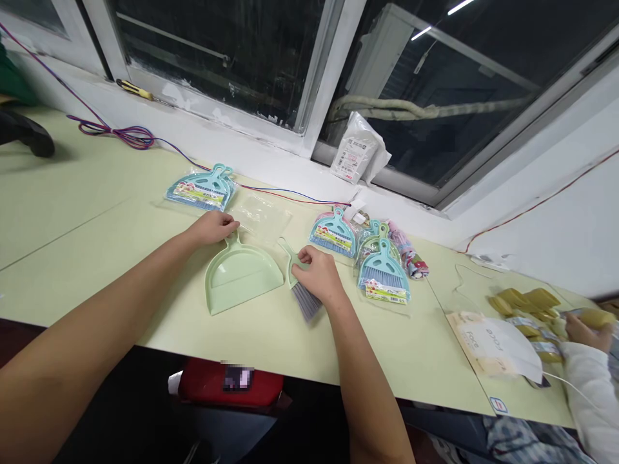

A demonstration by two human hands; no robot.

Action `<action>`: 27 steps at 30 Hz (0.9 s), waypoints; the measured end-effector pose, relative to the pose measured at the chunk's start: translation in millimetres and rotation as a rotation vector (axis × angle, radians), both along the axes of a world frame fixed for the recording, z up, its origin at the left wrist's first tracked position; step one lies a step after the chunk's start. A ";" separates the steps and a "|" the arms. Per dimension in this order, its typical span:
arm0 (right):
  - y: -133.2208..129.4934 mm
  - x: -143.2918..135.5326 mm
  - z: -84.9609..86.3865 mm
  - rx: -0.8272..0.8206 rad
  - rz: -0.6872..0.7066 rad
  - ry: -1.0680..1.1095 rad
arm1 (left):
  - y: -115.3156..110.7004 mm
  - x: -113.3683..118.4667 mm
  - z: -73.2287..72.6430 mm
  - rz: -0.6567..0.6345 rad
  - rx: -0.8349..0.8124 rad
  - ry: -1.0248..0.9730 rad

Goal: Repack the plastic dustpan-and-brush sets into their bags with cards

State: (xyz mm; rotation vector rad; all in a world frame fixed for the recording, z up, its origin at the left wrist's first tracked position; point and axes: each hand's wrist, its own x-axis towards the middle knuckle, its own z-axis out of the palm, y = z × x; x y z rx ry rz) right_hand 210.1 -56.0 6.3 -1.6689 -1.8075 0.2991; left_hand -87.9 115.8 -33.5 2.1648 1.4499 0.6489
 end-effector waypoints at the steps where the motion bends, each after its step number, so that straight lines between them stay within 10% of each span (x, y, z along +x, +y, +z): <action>1: 0.2 0.1 -0.3 0.003 0.007 -0.008 | 0.4 -0.1 -0.3 -0.002 0.000 -0.001; 16: -9.1 -13.4 9.4 -0.018 0.096 -0.034 | -4.0 0.3 6.0 -0.130 -0.035 0.053; 27: -24.2 -70.2 -3.0 0.006 0.131 -0.253 | -17.7 8.9 16.3 -0.227 -0.356 -0.008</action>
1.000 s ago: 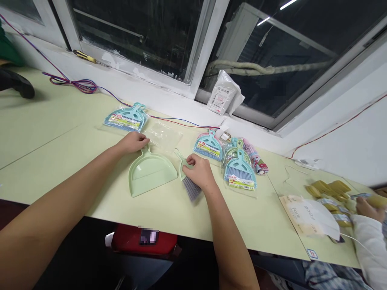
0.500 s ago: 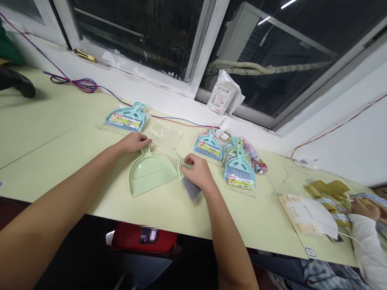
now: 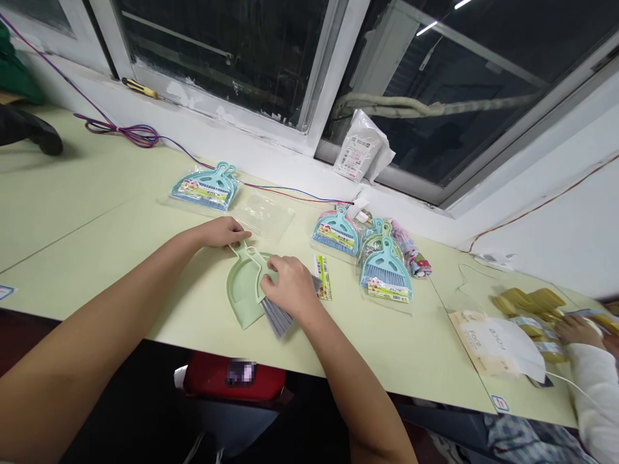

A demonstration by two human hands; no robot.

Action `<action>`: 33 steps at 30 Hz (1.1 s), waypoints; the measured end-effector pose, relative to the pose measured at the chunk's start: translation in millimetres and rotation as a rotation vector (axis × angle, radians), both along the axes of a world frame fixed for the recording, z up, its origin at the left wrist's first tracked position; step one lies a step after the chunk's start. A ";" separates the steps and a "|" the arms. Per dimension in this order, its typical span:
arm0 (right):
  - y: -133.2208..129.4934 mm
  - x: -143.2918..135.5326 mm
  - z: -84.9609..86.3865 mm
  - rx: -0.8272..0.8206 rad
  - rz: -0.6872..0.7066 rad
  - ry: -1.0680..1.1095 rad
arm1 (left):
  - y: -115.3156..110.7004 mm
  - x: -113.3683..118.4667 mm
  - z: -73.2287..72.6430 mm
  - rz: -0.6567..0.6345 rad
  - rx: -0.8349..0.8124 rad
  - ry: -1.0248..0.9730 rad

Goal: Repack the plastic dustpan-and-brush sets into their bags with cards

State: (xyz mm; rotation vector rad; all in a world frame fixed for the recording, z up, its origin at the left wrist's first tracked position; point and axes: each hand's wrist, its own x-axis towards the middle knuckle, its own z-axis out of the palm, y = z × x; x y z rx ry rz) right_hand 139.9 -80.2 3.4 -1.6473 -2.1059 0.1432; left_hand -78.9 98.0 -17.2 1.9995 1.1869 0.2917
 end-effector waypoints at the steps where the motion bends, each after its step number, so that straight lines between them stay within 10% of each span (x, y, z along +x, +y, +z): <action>1: -0.2 -3.7 -1.7 -0.006 -0.002 -0.013 | -1.2 1.8 -0.4 -0.013 -0.014 -0.003; 14: 11.4 -15.7 -25.1 -0.047 -0.029 0.018 | -13.9 11.3 4.7 -0.341 -0.418 -0.159; 33: 15.5 -12.3 -29.2 -0.037 -0.080 0.047 | -19.7 19.1 5.8 -0.240 -0.562 -0.212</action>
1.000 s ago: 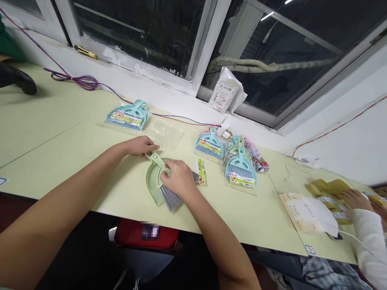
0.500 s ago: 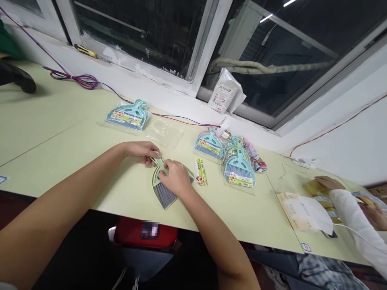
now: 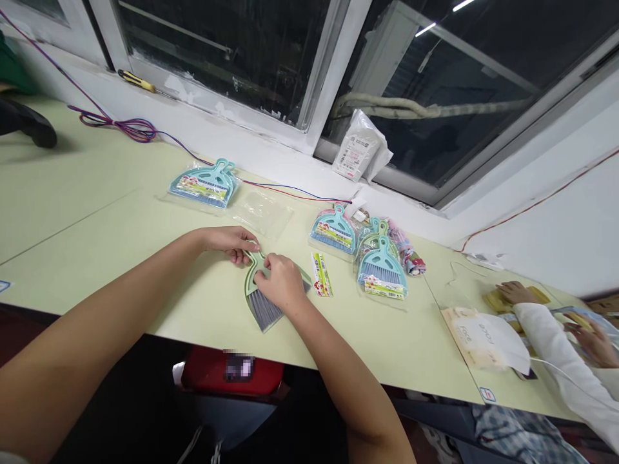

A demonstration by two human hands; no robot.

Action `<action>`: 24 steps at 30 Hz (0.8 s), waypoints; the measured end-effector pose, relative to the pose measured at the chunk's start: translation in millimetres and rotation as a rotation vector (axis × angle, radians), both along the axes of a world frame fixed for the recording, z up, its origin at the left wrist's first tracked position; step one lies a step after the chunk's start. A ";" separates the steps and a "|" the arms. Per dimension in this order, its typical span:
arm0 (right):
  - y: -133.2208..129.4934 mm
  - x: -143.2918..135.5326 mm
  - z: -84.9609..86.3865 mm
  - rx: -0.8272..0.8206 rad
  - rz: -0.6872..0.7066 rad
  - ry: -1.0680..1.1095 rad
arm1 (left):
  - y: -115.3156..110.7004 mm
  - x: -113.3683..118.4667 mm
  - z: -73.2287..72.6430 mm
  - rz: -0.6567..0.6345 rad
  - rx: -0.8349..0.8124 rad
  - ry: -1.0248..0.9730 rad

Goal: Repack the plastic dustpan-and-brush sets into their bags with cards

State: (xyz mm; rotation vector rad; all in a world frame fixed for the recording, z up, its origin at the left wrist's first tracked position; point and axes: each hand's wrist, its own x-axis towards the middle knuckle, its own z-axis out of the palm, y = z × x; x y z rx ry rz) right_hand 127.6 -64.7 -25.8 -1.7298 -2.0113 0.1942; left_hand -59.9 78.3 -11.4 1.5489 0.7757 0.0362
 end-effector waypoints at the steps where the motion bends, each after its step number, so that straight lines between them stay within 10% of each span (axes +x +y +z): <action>1: 0.7 0.2 -0.6 0.004 0.004 -0.002 | -0.2 -0.2 0.1 -0.004 0.005 -0.006; 20: 3.8 12.3 1.1 0.114 0.130 0.197 | 3.8 -8.4 0.1 -0.007 -0.029 -0.104; 24: 14.2 56.7 17.0 0.399 -0.104 0.306 | 18.4 -26.6 0.1 0.129 -0.054 -0.204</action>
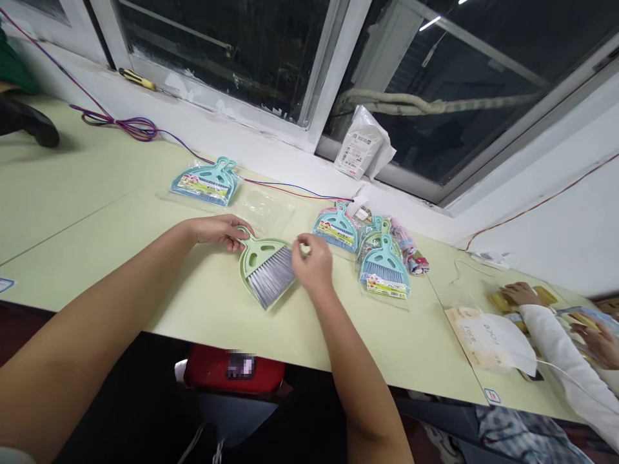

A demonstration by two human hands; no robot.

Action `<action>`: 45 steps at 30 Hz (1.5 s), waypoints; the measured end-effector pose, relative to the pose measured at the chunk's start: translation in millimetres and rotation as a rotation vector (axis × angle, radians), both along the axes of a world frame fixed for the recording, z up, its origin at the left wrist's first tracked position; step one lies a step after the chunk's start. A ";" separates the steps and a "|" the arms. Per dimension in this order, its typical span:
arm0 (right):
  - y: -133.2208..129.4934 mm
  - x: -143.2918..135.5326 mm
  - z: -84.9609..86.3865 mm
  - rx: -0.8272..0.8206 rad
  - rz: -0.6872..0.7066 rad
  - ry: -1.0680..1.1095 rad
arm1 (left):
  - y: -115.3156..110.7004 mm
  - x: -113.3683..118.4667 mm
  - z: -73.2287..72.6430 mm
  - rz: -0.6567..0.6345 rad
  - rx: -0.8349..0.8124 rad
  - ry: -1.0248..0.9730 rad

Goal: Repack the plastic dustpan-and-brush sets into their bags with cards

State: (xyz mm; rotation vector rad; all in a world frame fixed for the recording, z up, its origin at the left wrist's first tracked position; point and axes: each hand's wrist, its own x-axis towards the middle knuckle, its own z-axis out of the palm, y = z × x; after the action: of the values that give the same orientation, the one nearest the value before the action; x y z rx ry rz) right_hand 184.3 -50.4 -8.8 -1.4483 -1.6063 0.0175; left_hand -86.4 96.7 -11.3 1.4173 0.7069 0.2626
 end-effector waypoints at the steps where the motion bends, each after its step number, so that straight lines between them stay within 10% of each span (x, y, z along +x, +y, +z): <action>1: 3.5 13.1 3.2 0.012 -0.089 0.029 | 4.0 -3.9 -0.6 0.043 -0.007 -0.028; 4: 13.1 42.7 8.0 -0.166 -0.153 0.278 | 12.2 -9.1 -2.7 0.182 -0.023 -0.137; 8: 19.8 42.9 2.7 -0.580 0.249 0.866 | 9.2 1.0 -3.5 0.320 -0.015 -0.249; 13: 22.0 26.9 -9.4 -0.548 0.316 1.094 | 1.0 17.2 -6.4 0.261 0.055 -0.228; 20: 31.0 54.7 -9.0 -0.398 0.123 1.238 | 7.0 24.2 -22.6 0.679 0.954 0.091; 34: 36.1 59.9 -10.1 -0.361 -0.111 1.141 | -6.2 57.8 -41.2 0.290 1.423 0.334; 45: 38.6 56.4 -19.8 -0.376 -0.081 1.131 | -21.6 65.5 -39.1 0.167 1.390 0.595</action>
State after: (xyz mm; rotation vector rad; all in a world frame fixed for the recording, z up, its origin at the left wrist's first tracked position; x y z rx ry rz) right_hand 240.7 -11.8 -28.6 -1.3565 -0.6126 0.9578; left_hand -21.0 75.1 -50.4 2.8277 1.2203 0.5184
